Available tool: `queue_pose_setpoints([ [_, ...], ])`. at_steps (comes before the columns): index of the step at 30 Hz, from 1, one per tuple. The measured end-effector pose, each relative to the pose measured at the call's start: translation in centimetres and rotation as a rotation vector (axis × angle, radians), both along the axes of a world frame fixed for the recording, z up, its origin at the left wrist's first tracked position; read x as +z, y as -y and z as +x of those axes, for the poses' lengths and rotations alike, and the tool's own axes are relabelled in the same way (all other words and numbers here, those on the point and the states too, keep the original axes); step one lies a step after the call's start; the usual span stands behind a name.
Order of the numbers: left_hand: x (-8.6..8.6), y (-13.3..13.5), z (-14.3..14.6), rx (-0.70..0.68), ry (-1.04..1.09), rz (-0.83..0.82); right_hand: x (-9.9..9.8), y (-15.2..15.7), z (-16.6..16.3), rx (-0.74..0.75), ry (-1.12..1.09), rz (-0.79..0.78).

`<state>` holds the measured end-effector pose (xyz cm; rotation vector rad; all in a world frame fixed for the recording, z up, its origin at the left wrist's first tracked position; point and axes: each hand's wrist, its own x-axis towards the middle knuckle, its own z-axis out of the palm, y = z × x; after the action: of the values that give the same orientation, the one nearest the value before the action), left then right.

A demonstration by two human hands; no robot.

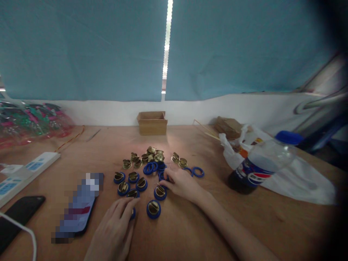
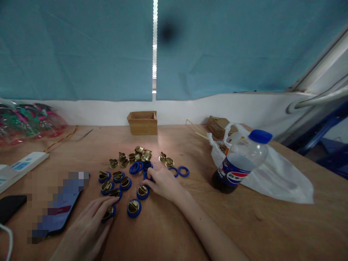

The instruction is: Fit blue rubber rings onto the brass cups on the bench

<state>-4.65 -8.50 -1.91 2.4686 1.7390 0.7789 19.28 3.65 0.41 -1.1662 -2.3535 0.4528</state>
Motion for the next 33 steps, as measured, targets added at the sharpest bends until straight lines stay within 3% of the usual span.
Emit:
queue_pose_setpoints([
  [4,3.1,-2.5,1.9,0.03,0.022,-0.038,0.5,-0.3,0.2,-0.031,-0.075,-0.015],
  [7,5.8,-6.1,3.9,0.025,-0.065,-0.033,1.1,-0.3,0.3,-0.08,-0.186,-0.021],
  [10,7.1,-10.0,6.1,0.033,-0.201,-0.042,1.6,-0.3,0.5,-0.167,-0.253,-0.037],
  [14,6.6,-13.8,8.6,0.035,-0.258,-0.09,1.4,-0.7,0.7,-0.238,-0.284,-0.107],
  [18,5.1,-15.3,10.0,0.103,-0.25,-0.083,0.9,-1.2,0.8,-0.303,-0.319,-0.067],
  [29,4.8,-14.6,8.4,-0.012,-0.234,-0.062,0.0,-1.3,0.2,-0.315,-0.291,0.068],
  [33,4.9,-13.8,7.7,-0.084,-0.073,-0.033,0.1,-1.2,0.2,-0.299,-0.345,0.033],
])
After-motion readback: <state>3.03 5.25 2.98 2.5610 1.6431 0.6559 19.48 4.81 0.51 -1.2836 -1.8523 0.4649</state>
